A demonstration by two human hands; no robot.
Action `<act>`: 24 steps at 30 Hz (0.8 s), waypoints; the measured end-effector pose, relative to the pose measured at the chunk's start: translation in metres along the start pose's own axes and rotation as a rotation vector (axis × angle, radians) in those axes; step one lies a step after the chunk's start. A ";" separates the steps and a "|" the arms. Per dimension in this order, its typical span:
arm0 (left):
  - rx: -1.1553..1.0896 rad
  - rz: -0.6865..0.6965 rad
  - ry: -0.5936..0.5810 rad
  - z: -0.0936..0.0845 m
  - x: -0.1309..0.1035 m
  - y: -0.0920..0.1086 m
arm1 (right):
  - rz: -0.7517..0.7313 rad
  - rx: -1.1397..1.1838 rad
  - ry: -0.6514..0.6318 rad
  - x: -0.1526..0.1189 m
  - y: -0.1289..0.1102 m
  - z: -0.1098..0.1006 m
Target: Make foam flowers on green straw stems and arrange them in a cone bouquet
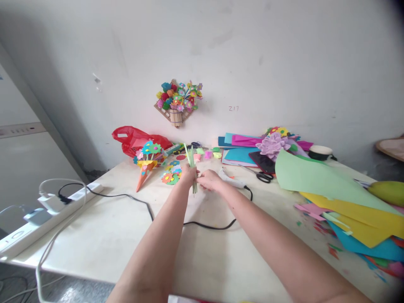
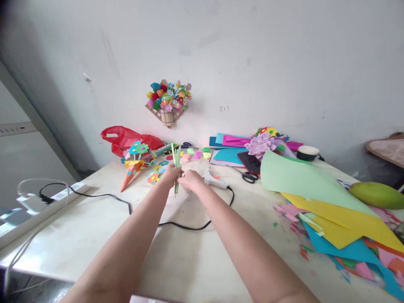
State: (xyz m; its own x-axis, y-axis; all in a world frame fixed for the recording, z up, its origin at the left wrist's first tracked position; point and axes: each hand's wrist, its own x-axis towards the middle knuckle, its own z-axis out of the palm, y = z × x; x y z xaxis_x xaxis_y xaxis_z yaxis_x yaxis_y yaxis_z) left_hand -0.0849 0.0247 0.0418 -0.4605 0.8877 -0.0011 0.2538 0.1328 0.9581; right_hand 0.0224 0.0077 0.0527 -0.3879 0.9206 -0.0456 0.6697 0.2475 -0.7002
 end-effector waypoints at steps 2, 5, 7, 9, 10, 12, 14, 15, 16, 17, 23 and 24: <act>0.114 0.007 -0.006 0.004 0.002 0.002 | 0.023 -0.071 0.066 -0.002 0.000 -0.015; 0.287 0.063 -0.009 0.012 0.003 0.006 | 0.054 -0.083 0.217 -0.003 0.001 -0.028; 0.396 0.144 0.020 0.014 0.003 0.007 | 0.054 -0.082 0.299 -0.002 0.004 -0.029; 0.477 0.214 0.075 0.008 0.005 0.006 | 0.044 -0.089 0.336 0.001 0.007 -0.027; 0.491 0.216 0.105 0.003 0.007 0.004 | 0.036 -0.096 0.344 0.003 0.008 -0.025; 0.497 0.205 0.168 -0.012 0.011 0.000 | 0.019 -0.117 0.347 0.007 0.008 -0.021; 0.492 0.143 0.273 -0.032 0.017 -0.005 | 0.002 -0.147 0.340 0.012 0.007 -0.016; 0.477 0.120 0.325 -0.043 0.020 -0.009 | -0.007 -0.164 0.331 0.014 0.005 -0.013; 0.474 0.094 0.366 -0.053 0.023 -0.014 | -0.016 -0.183 0.316 0.016 0.003 -0.010; 0.473 0.062 0.403 -0.062 0.026 -0.019 | -0.028 -0.206 0.298 0.018 0.001 -0.007; 0.416 0.010 0.402 -0.087 0.042 -0.052 | -0.204 -0.381 0.159 0.027 -0.019 0.018; 0.417 0.025 0.383 -0.087 0.044 -0.055 | -0.254 -0.414 0.139 0.029 -0.023 0.022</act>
State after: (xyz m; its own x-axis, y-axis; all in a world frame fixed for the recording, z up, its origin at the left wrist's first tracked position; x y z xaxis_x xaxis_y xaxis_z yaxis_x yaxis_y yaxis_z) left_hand -0.1934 0.0177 0.0136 -0.7060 0.6798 0.1987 0.5472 0.3455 0.7623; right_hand -0.0179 0.0219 0.0514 -0.5024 0.8401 0.2043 0.7708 0.5423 -0.3345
